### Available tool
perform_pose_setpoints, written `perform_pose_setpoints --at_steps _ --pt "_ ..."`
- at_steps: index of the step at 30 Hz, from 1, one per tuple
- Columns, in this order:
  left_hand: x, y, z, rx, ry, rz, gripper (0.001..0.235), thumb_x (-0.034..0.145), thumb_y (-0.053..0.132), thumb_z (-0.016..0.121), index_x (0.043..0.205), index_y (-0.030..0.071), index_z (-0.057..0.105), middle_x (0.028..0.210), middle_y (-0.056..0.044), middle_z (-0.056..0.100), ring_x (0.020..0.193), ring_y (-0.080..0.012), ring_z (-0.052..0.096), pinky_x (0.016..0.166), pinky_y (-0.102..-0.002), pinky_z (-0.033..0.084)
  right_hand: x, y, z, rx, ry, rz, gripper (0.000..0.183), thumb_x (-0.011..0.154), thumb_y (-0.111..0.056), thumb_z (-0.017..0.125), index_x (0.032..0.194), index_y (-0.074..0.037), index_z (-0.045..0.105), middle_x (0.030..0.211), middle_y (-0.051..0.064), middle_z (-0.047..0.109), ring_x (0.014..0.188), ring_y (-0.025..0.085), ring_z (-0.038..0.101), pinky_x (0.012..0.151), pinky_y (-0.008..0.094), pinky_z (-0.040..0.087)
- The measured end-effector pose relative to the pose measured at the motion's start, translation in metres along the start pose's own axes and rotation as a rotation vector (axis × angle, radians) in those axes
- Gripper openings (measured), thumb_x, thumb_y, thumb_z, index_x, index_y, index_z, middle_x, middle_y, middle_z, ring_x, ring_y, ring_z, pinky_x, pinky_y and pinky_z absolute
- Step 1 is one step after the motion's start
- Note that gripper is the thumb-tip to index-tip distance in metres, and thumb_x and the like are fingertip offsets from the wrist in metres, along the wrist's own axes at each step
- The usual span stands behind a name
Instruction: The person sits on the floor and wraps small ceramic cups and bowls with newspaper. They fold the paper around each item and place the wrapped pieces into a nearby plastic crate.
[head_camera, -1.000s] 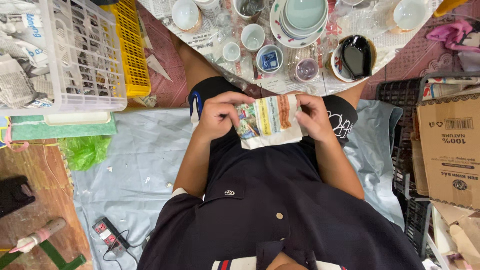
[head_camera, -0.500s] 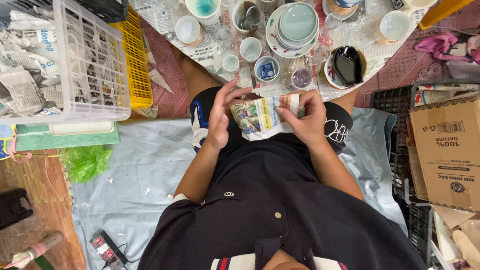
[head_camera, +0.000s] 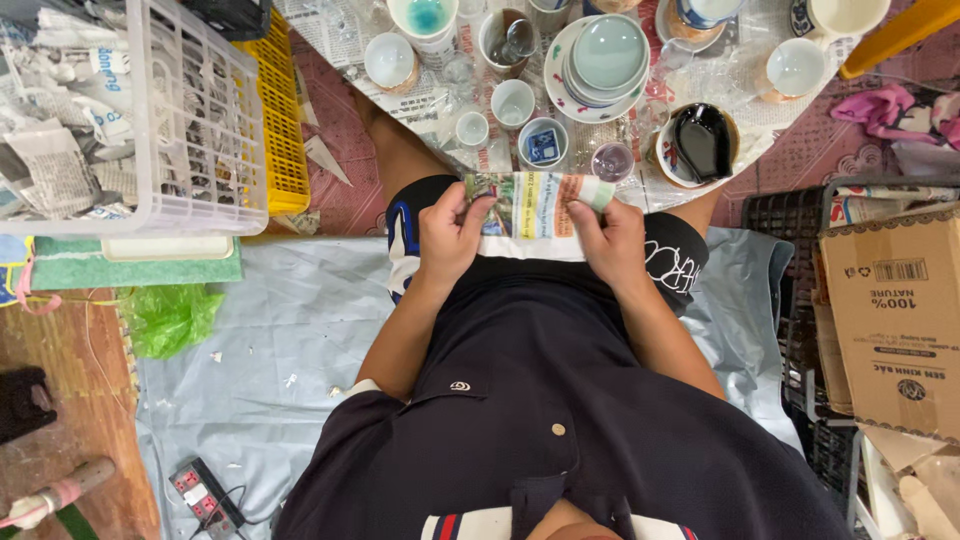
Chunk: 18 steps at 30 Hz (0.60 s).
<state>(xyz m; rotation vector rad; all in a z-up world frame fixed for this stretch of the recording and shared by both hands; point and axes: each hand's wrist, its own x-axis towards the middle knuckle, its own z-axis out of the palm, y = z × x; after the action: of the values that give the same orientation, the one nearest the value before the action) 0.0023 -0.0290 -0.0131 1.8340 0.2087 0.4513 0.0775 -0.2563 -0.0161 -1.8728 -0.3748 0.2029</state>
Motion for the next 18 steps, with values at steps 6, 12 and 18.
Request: perform_pose_setpoints --at_steps 6,12,18 --pt "0.005 0.014 -0.011 -0.174 -0.105 -0.003 0.018 0.091 0.007 0.077 0.104 -0.003 0.072 0.082 -0.005 0.074 0.07 0.0 0.061 0.06 -0.021 0.048 0.001 -0.008 -0.005 -0.054 0.024 -0.207 0.019 0.098 -0.003 0.068 0.116 -0.002 0.074 0.081 0.006 0.071 0.067 0.01 0.064 0.065 0.026 0.05" --pt "0.01 0.026 -0.034 -0.044 -0.257 0.016 0.019 0.087 0.013 0.084 0.097 -0.002 0.076 0.07 -0.006 0.07 0.062 -0.0048 0.057 0.058 -0.025 0.048 0.003 -0.018 0.003 -0.107 0.012 -0.417 0.016 0.097 0.002 0.072 0.112 -0.004 0.074 0.093 0.01 0.075 0.075 0.012 0.069 0.068 0.026 0.052" --pt "-0.004 0.037 -0.086 -0.053 -0.147 0.087 0.015 0.094 0.01 0.076 0.107 0.002 0.076 0.086 -0.008 0.076 0.074 -0.0045 0.07 0.067 -0.024 0.054 0.003 -0.031 0.029 -0.057 -0.191 -0.23 0.016 0.099 0.003 0.067 0.115 -0.001 0.07 0.078 0.006 0.067 0.062 0.012 0.057 0.058 0.025 0.043"
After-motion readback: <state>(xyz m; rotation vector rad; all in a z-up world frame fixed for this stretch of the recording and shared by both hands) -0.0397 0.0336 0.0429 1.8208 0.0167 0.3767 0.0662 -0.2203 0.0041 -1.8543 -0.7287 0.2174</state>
